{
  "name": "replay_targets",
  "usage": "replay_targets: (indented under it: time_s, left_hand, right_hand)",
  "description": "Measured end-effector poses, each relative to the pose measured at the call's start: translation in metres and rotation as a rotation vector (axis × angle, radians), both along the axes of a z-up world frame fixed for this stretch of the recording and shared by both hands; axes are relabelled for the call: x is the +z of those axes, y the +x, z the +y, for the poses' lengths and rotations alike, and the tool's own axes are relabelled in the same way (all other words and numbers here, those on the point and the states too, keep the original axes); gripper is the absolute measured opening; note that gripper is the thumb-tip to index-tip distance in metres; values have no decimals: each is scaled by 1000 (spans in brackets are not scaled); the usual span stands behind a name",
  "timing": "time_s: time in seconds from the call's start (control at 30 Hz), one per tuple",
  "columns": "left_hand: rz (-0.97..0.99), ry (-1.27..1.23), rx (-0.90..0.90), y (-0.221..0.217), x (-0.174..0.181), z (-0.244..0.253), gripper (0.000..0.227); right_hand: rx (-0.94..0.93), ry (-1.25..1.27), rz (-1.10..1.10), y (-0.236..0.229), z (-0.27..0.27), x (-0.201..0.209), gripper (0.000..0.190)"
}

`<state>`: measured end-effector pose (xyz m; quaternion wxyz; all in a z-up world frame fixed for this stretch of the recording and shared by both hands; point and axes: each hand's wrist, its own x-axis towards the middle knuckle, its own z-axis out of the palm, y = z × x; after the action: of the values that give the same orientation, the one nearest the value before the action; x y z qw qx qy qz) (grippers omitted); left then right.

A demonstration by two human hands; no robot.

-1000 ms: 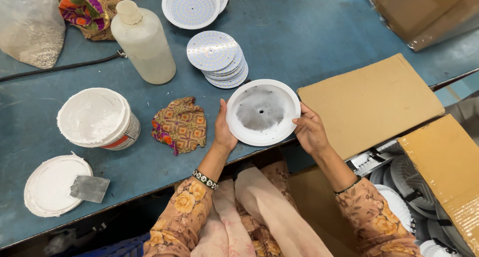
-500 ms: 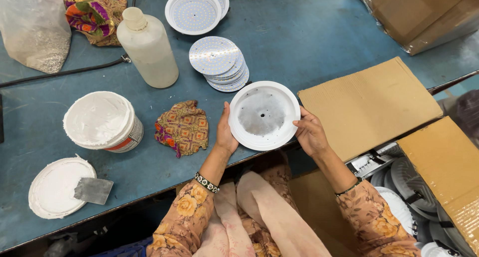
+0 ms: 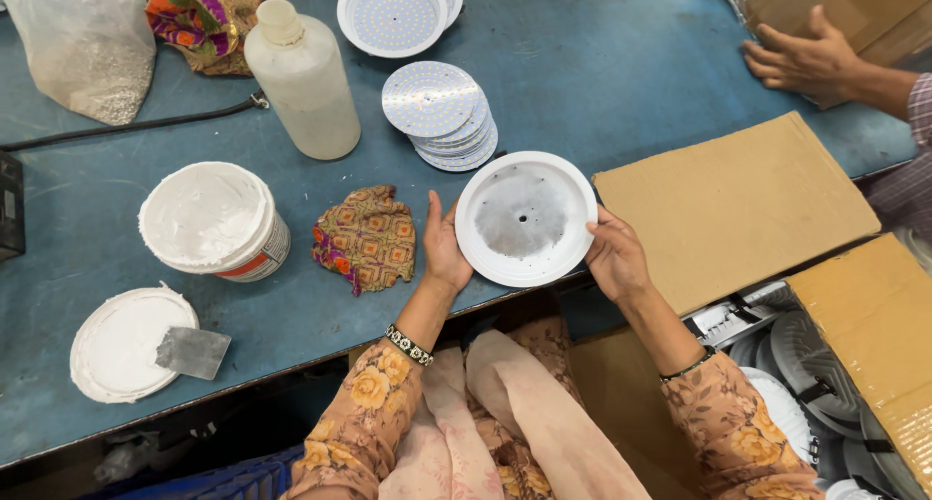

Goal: The person sits on the floor and applies a white paste to the inner surface of white circular plastic parts using a small metal spatula. The person repeatedly scoops paste from a container, spreads it on the parts, and stacks the finished parts on the table.

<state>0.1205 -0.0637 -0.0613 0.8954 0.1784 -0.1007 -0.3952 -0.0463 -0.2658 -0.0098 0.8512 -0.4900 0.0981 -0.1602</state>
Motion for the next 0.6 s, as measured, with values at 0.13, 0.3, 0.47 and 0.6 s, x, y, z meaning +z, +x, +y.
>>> replay_targets:
  time_s: [0.13, 0.3, 0.47, 0.6]
  left_hand:
    - [40, 21, -4, 1, 2, 2, 83]
    - [38, 5, -17, 0, 3, 2, 82]
    - [5, 44, -14, -1, 5, 4, 82]
    - [-20, 40, -17, -1, 6, 3, 82]
  right_hand:
    - [-40, 40, -12, 2, 2, 2, 47]
    - [-39, 47, -17, 1, 0, 3, 52]
    - [-77, 63, -13, 2, -2, 0, 48]
    - [-99, 57, 15, 0, -3, -1, 44]
